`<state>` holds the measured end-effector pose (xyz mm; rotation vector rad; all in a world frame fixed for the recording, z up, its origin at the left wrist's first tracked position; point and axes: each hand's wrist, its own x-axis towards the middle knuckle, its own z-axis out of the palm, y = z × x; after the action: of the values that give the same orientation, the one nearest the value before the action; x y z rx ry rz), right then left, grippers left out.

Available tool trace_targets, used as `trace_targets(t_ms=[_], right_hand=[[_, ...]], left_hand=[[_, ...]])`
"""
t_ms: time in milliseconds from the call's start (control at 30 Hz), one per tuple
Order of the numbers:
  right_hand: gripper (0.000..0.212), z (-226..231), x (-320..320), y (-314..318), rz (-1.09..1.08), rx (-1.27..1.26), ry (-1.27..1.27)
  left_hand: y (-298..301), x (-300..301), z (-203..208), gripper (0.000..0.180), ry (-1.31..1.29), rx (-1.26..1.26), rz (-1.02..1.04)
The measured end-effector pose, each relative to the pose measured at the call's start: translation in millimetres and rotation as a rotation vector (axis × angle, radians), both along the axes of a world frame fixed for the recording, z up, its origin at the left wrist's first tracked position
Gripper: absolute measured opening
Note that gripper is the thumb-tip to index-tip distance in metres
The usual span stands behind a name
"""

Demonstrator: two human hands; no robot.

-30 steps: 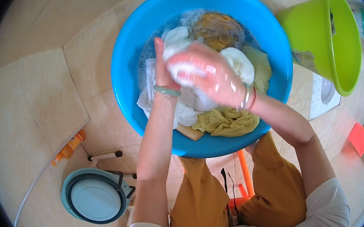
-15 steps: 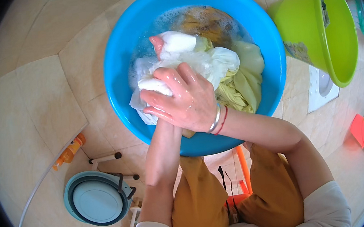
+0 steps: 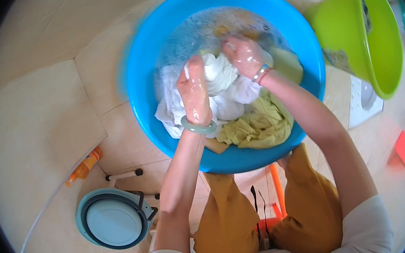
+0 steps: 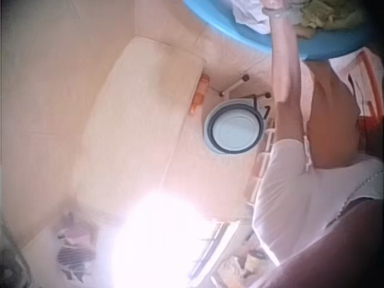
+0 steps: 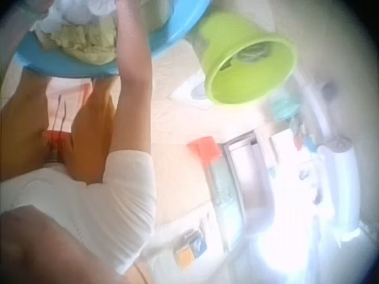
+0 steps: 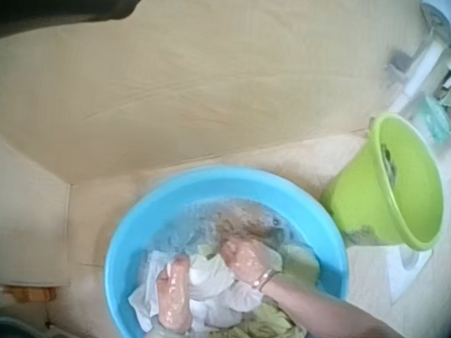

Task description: The person is hand-washing a load of light-colored clothes in a blue plastic basin filled with soapy water. They repeatedly submerge, agitate, and wring out the garments by hand. The person is sitting on a small stool in a tiled bathroom area.

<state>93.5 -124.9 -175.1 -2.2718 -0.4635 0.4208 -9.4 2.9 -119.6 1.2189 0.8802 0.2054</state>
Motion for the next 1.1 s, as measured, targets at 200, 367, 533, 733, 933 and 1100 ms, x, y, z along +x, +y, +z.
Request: trace_targets(t_ms=[200,367,533,733,933,1100], right_hand=[[0.052,3,6,12,-0.016,-0.122,-0.173],[0.061,-4,-13,31,0.444,-0.428,-0.177],[0.049,-28,13,49,0.271,-0.343,0.217],[0.028,19,-22,42,0.205,0.596,0.021],[0.028,117,-81,21,0.462,0.667,0.068],[0.044,127,-96,19,0.290,0.256,-0.398]], left_hand=[[51,9,-23,0.060,0.025,-0.043,-0.055],[67,9,-92,0.073,0.084,0.410,-0.378],[71,20,-113,0.063,0.186,0.329,-0.393],[62,19,-77,0.061,-0.094,-0.719,-0.075],[64,21,-32,0.061,-0.297,-0.965,-0.298],[18,35,15,0.058,-0.263,-0.945,-0.004]])
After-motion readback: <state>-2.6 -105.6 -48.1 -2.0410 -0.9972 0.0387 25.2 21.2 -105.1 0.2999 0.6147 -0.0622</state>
